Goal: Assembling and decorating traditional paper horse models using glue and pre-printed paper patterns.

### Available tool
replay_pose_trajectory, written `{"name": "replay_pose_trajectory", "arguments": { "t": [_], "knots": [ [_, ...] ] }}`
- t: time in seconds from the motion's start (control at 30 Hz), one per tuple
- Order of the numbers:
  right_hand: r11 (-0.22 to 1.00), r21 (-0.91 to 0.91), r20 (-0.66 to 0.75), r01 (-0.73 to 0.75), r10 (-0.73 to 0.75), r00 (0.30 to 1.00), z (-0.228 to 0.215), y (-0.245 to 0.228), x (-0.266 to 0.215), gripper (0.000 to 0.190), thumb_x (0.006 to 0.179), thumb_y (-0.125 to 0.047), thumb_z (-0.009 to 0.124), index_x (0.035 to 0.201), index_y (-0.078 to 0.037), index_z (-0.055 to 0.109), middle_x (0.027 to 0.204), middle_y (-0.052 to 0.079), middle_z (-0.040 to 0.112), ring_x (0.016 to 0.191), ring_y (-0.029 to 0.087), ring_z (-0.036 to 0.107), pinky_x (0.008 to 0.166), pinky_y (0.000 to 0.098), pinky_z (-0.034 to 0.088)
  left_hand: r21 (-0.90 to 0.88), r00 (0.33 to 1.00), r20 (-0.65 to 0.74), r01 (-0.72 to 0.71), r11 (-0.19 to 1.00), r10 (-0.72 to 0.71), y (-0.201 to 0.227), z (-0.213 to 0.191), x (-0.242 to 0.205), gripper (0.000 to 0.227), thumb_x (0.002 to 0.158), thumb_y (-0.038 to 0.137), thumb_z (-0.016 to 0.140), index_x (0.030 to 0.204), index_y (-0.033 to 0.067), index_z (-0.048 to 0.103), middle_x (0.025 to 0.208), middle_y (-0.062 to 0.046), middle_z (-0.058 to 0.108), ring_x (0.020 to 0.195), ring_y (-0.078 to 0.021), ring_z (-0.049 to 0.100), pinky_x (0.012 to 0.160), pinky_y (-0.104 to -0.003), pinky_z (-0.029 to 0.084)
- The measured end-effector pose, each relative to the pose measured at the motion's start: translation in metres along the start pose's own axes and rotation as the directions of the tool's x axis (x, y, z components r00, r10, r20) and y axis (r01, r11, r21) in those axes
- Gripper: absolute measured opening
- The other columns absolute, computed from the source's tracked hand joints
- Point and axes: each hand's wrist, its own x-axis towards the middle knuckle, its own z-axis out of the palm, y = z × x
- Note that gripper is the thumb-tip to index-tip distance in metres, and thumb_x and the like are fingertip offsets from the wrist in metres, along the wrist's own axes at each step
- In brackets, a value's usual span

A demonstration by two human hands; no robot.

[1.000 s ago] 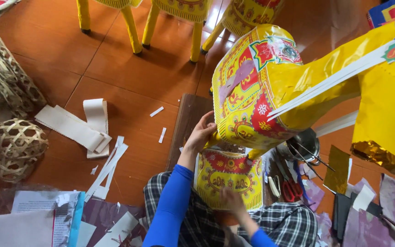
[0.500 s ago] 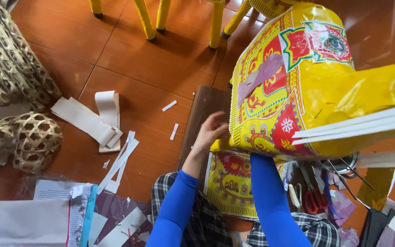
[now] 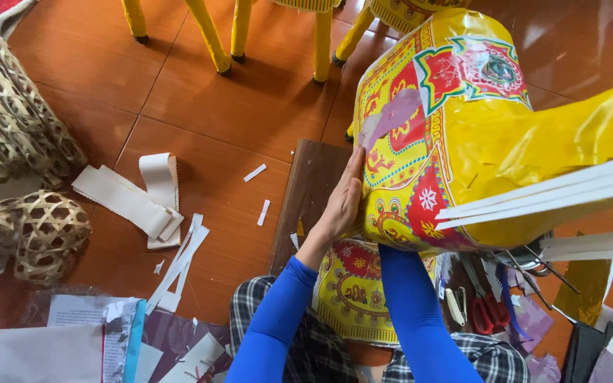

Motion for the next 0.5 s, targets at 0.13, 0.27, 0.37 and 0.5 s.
{"name": "replay_pose_trajectory", "arguments": {
  "t": [0.13, 0.27, 0.37, 0.5],
  "knots": [
    [0.993, 0.120, -0.039, 0.002, 0.003, 0.999, -0.009, 0.037, -0.034, 0.064, 0.106, -0.050, 0.043, 0.157, -0.011, 0.040, 0.162, 0.013, 0.041, 0.151, 0.026, 0.037, 0.125, 0.0356, 0.029, -0.072, 0.998, 0.010, 0.060, 0.996, -0.060, -0.012, -0.007, -0.024, 0.064, 0.115, 0.042, 0.026, 0.165, 0.0023, 0.021, 0.175, -0.018, 0.020, 0.164, -0.0303, 0.016, 0.132, -0.038, 0.014],
    [0.971, 0.236, -0.066, 0.028, -0.013, 0.998, -0.025, 0.076, -0.069, 0.056, 0.107, -0.042, 0.046, 0.154, -0.011, 0.045, 0.159, 0.010, 0.046, 0.148, 0.027, 0.040, 0.126, 0.0390, 0.028, -0.053, 0.976, -0.057, 0.206, 0.977, -0.209, -0.046, -0.020, -0.077, 0.066, 0.112, 0.045, 0.021, 0.162, 0.0020, 0.030, 0.173, -0.017, 0.020, 0.161, -0.0305, 0.016, 0.130, -0.039, 0.015],
    [0.946, 0.320, -0.086, 0.048, -0.021, 0.996, -0.071, 0.124, -0.104, 0.051, 0.108, -0.037, 0.048, 0.152, -0.011, 0.049, 0.156, 0.008, 0.050, 0.146, 0.028, 0.042, 0.127, 0.0416, 0.028, -0.015, 0.934, -0.123, 0.335, 0.942, -0.334, -0.048, -0.032, -0.118, 0.067, 0.110, 0.047, 0.022, 0.160, 0.0038, 0.033, 0.170, -0.016, 0.023, 0.159, -0.0296, 0.019, 0.127, -0.038, 0.018],
    [0.943, 0.333, -0.088, -0.016, 0.048, 0.995, -0.062, 0.126, -0.220, 0.041, 0.115, -0.032, 0.052, 0.147, -0.007, 0.055, 0.142, 0.015, 0.059, 0.134, 0.032, 0.051, 0.117, 0.0447, 0.037, -0.021, 0.857, -0.197, 0.481, 0.876, -0.476, -0.028, -0.040, -0.156, 0.063, 0.110, 0.046, 0.031, 0.157, 0.0052, 0.036, 0.167, -0.016, 0.034, 0.155, -0.0273, 0.029, 0.125, -0.038, 0.024]
  ]
}}
